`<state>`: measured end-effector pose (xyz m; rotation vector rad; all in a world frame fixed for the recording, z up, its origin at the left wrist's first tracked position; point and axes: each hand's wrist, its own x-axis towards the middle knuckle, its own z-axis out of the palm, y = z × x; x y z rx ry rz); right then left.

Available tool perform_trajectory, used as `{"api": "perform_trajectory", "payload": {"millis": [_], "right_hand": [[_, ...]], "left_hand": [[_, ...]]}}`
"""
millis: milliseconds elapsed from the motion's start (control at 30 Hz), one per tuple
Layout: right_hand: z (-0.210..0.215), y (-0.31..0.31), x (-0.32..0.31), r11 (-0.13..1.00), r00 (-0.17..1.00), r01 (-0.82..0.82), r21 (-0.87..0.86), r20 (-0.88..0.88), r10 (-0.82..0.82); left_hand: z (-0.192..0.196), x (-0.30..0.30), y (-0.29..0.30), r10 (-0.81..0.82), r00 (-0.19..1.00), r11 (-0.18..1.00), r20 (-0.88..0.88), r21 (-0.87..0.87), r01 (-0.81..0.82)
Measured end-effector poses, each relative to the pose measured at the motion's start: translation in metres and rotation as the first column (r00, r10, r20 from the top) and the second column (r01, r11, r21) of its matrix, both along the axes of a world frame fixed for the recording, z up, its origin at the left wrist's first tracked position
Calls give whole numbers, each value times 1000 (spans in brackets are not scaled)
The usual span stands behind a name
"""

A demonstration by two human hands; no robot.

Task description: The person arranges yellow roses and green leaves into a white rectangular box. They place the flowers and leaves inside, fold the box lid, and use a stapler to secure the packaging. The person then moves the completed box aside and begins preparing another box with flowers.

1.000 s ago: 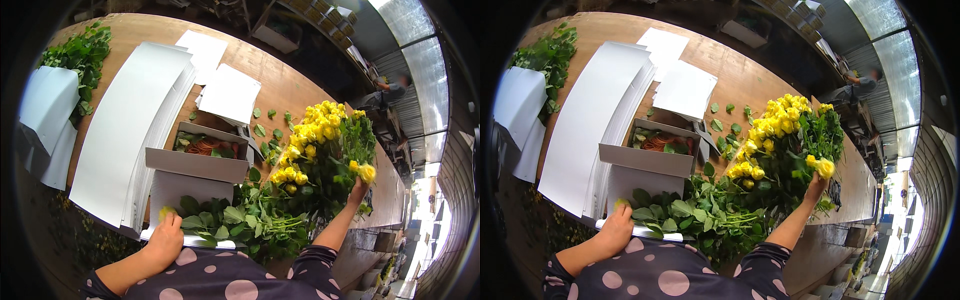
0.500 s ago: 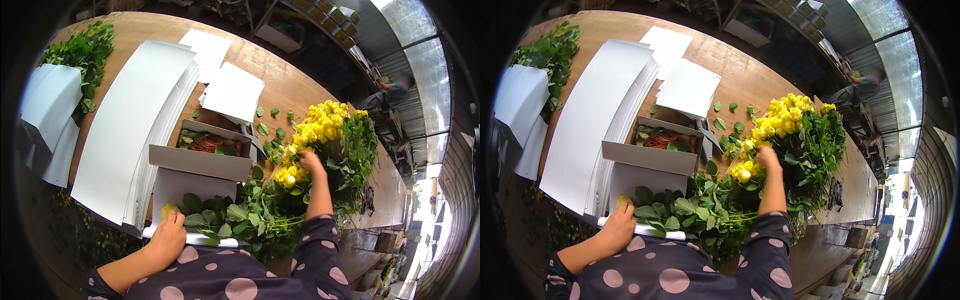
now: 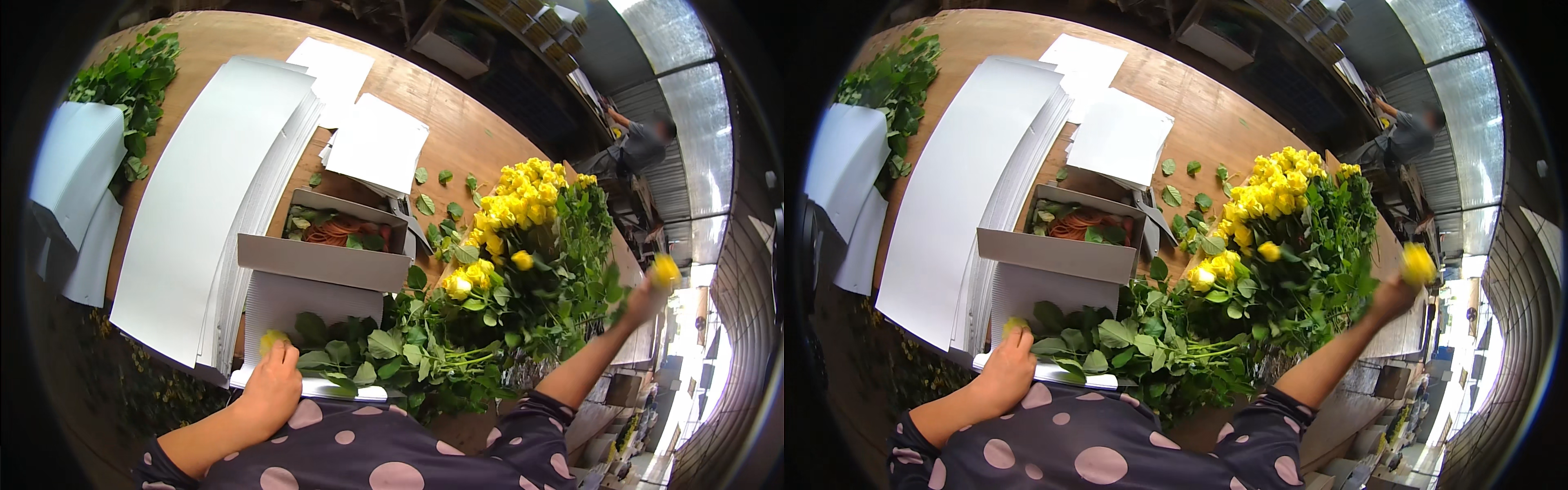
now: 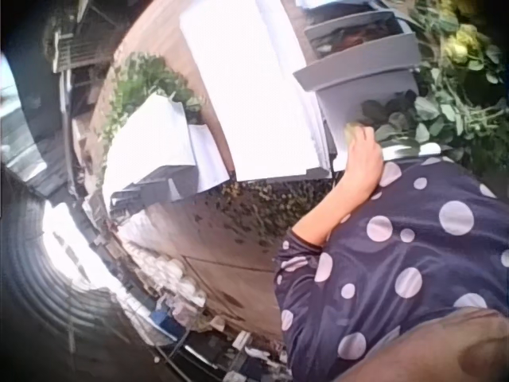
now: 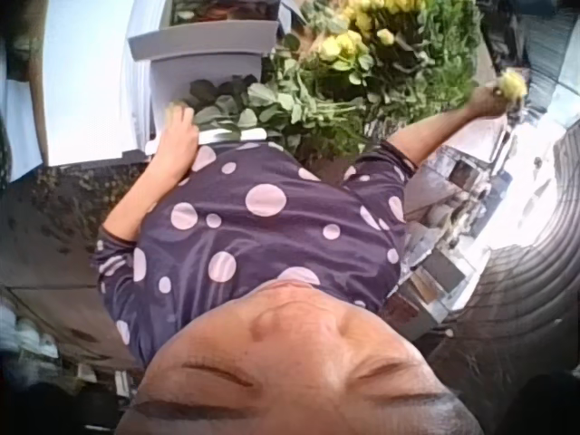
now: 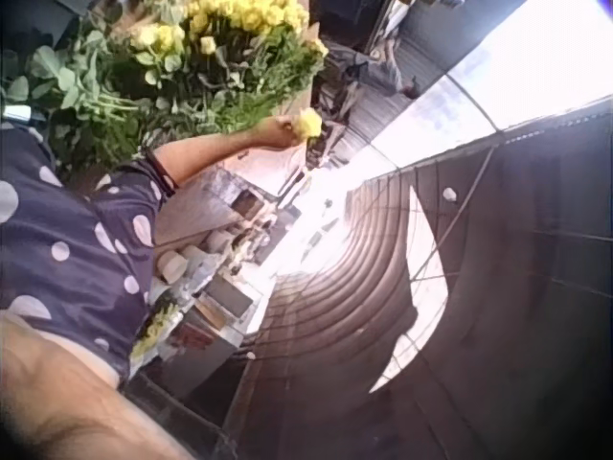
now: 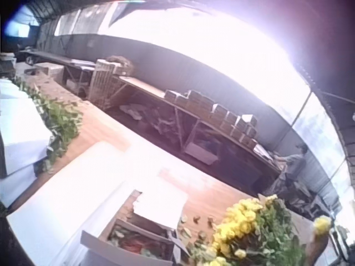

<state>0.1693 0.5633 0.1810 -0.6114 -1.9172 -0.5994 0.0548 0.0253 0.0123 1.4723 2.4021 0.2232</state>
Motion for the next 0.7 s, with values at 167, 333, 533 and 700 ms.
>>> {"api": "perform_trajectory", "payload": {"millis": [167,333,533,700], "right_hand": [[41,-131,-5,953,983,107,285,112,-144],[-40,-138,-92,767,663,456,-452,747,46],[-87,-122,-74,731,465,393,-558,806,366],[-165,-142,-76,816,110,454,-358,931,347]], "left_hand": [[-1,3,3,13,999,1000,41,-1,-13],[-3,0,-1,37,999,998,28,44,-38],[0,1,1,19,999,999,29,28,-20],[-3,2,0,51,998,998,37,27,-52]]}}
